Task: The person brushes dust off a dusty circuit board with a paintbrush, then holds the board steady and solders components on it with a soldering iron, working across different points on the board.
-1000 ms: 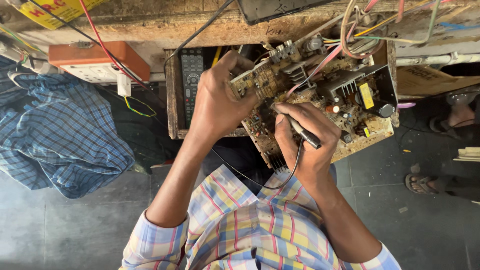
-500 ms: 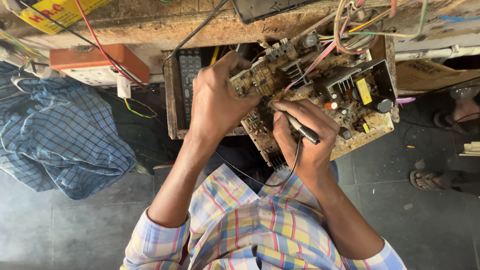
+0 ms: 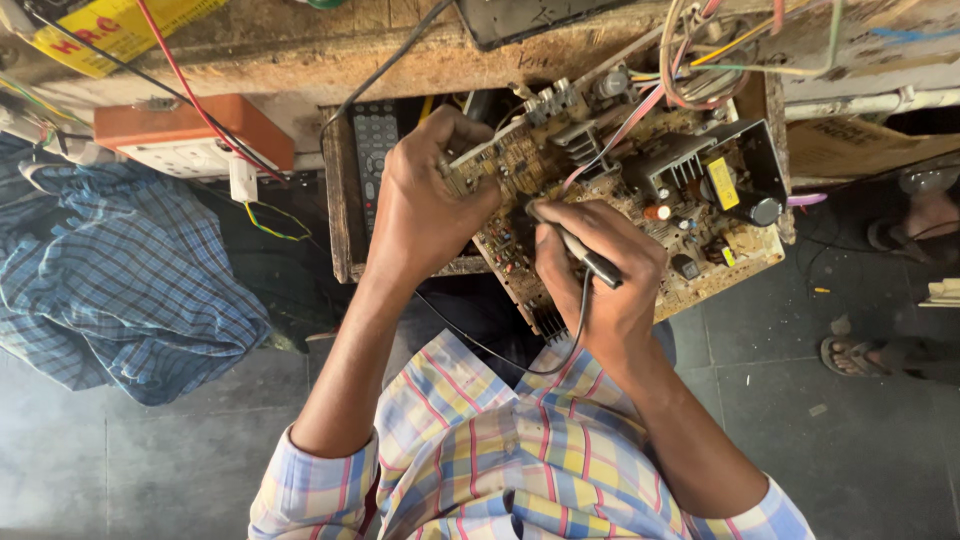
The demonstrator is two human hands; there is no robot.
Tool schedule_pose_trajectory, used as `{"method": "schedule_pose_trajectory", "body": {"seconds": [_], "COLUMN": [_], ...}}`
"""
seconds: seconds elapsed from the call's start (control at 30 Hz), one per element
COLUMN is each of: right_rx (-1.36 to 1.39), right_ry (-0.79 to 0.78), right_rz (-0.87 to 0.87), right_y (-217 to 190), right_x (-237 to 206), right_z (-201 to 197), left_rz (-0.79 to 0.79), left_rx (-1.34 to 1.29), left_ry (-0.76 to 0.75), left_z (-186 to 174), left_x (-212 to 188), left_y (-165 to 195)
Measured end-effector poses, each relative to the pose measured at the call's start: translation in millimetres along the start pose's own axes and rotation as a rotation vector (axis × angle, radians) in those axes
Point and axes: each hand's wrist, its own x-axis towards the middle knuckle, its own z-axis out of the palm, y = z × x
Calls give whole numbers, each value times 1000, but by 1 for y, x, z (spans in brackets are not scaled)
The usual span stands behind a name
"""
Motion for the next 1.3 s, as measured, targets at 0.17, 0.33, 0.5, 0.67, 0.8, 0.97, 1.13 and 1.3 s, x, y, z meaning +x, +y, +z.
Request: {"method": "schedule_pose_trajectory", "body": {"seconds": [0.17, 0.33, 0.5, 0.67, 0.8, 0.97, 1.13, 1.3], "right_rx": [-1, -58, -79, -55, -77, -73, -95, -98], "right_ry": [-26, -25, 8, 16, 51, 2, -2, 4], "right_rz": [-57, -52, -95, -53, -22, -44, -65, -59], "right_y": [-1, -4, -5, -5, -5, -4, -3, -2], "right_x": [1, -3, -4, -3, -3, -4, -4, -5], "right_z": [4, 10, 12, 9, 10, 9, 11, 11], "left_rz": [-49, -69, -38, -26, -36, -87, -43, -51], "left_rx": [2, -30, -54, -71, -79, -45, -86, -81], "left_ry": [-1, -12, -3, 0, 1, -6, 2, 0], "left_z": [0, 0, 0, -1, 0, 1, 2, 1], "left_x": [0, 0, -2, -2, -3, -3, -3, -2], "left_y": [0, -2, -5, -8, -10, -12, -13, -11]}}
